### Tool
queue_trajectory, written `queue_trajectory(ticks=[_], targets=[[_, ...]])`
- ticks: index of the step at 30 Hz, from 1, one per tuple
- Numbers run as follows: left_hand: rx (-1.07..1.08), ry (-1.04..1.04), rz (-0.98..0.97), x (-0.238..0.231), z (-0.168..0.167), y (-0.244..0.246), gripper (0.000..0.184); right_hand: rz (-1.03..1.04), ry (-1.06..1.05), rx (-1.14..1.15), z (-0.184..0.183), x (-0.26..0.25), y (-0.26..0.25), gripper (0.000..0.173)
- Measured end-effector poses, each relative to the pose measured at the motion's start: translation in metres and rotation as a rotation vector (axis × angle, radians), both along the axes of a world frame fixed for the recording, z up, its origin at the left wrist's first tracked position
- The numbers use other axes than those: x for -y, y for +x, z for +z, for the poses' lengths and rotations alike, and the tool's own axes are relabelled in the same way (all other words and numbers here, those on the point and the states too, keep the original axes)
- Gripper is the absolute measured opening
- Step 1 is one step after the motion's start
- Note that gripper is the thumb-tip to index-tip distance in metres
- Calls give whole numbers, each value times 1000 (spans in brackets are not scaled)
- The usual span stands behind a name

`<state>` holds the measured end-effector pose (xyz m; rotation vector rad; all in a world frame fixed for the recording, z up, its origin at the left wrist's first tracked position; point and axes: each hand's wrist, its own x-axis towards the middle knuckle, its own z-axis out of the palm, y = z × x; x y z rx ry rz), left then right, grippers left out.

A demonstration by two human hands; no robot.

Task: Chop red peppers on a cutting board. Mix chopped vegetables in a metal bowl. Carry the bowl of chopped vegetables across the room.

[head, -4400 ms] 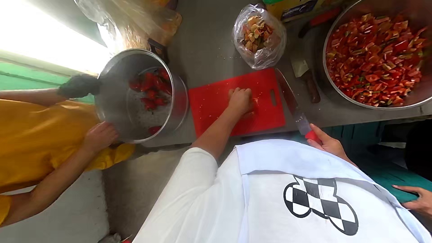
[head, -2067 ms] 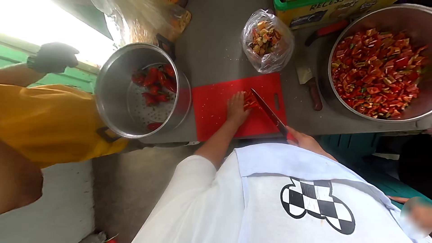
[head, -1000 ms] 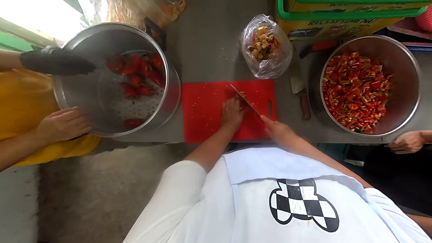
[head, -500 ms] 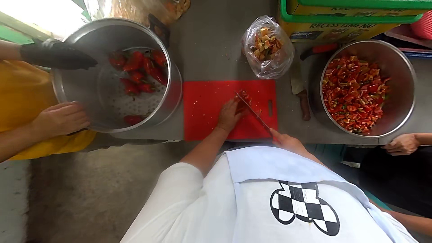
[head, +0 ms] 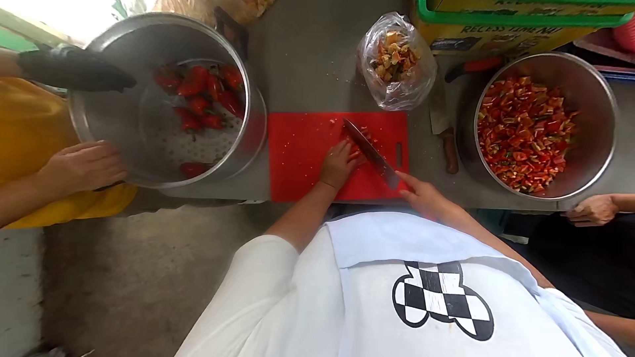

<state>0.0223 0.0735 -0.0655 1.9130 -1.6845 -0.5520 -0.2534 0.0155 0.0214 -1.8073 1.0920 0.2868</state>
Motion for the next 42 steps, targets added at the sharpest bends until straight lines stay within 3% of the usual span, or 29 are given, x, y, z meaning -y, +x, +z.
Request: queue_trajectory(ticks=[3, 6, 11, 16, 20, 24, 28, 32, 37, 42], targets=[[-102, -66, 103, 3, 9, 7, 49, 105, -138, -48, 25, -8, -15, 54], [-73, 87, 185, 23, 26, 25, 41, 111, -221, -57, 31, -18, -21, 53], [4, 413, 111, 66, 37, 38, 38, 89, -231, -4, 22, -29, -22, 53], [-29, 523, 43, 64, 48, 42, 29, 75, -206, 5, 16, -37, -32, 52], [-75, 434, 40, 30, 56, 35, 43, 78, -188, 22, 13, -41, -35, 52], [-10, 209, 54, -5, 28, 18, 69, 141, -254, 26, 5, -43, -32, 51], [112, -60, 77, -11, -2, 10, 49, 214, -221, -96, 10, -37, -22, 52], [125, -68, 72, -10, -5, 9, 46, 242, -140, -187, 16, -24, -8, 55], [148, -58, 67, -10, -5, 7, 43, 195, -190, -92, -9, -17, 17, 55], [149, -54, 81, -11, -5, 7, 43, 84, -112, -18, 5, -9, 11, 56]])
